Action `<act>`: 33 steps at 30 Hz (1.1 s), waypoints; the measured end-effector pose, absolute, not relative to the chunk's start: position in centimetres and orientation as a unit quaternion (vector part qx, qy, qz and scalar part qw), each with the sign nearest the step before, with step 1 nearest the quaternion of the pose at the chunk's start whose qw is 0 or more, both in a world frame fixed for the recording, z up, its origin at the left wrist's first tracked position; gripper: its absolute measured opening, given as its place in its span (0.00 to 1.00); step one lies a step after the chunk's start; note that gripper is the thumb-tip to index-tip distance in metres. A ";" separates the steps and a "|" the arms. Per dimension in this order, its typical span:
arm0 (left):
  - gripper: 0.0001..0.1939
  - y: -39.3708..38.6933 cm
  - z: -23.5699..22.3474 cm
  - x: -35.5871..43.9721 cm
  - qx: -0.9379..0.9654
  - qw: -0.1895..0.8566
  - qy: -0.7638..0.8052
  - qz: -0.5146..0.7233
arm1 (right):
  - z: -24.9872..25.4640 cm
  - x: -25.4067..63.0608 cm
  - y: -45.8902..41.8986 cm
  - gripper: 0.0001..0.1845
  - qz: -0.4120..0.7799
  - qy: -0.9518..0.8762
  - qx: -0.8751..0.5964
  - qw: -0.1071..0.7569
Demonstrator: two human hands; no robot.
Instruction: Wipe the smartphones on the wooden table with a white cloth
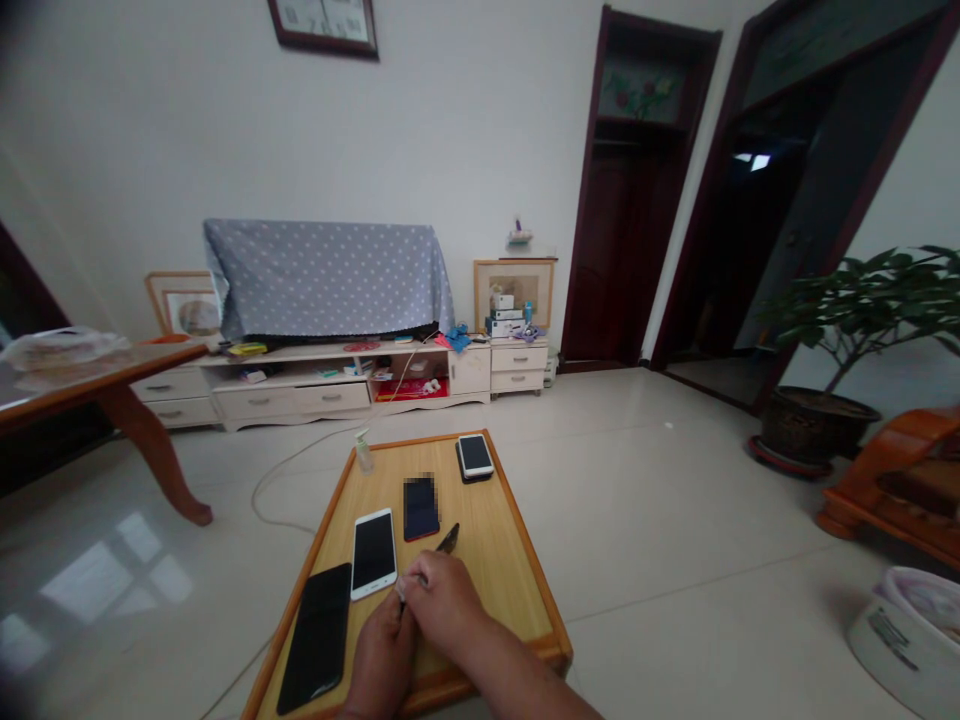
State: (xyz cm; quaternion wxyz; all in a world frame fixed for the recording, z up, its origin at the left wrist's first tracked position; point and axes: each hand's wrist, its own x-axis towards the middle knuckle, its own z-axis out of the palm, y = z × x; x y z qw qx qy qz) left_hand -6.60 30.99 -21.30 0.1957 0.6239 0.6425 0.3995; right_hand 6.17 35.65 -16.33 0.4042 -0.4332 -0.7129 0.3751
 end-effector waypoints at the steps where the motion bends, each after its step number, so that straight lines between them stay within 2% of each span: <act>1: 0.20 31.0 -21.3 -6.6 0.625 0.193 0.644 0.398 | -16.4 6.0 35.5 0.06 0.383 -0.715 -0.425 0.402; 5: 0.20 31.0 -21.4 -6.5 0.638 0.188 0.622 0.413 | -16.7 7.5 37.6 0.09 0.396 -0.655 -0.474 0.434; 9: 0.20 31.1 -22.3 -6.4 0.651 0.157 0.618 0.411 | -17.6 10.0 40.5 0.10 0.360 -0.578 -0.564 0.467; 17: 0.20 31.7 -24.7 -6.4 0.720 0.037 0.571 0.393 | -19.3 11.6 40.0 0.08 0.357 -0.571 -0.611 0.417; 26: 0.26 30.8 -22.5 -5.0 0.736 0.081 0.608 0.289 | -20.0 11.8 39.1 0.05 0.272 -0.636 -0.627 0.358; 33: 0.27 30.5 -22.4 -4.7 0.731 0.086 0.627 0.254 | -19.5 11.2 37.9 0.10 0.209 -0.676 -0.617 0.343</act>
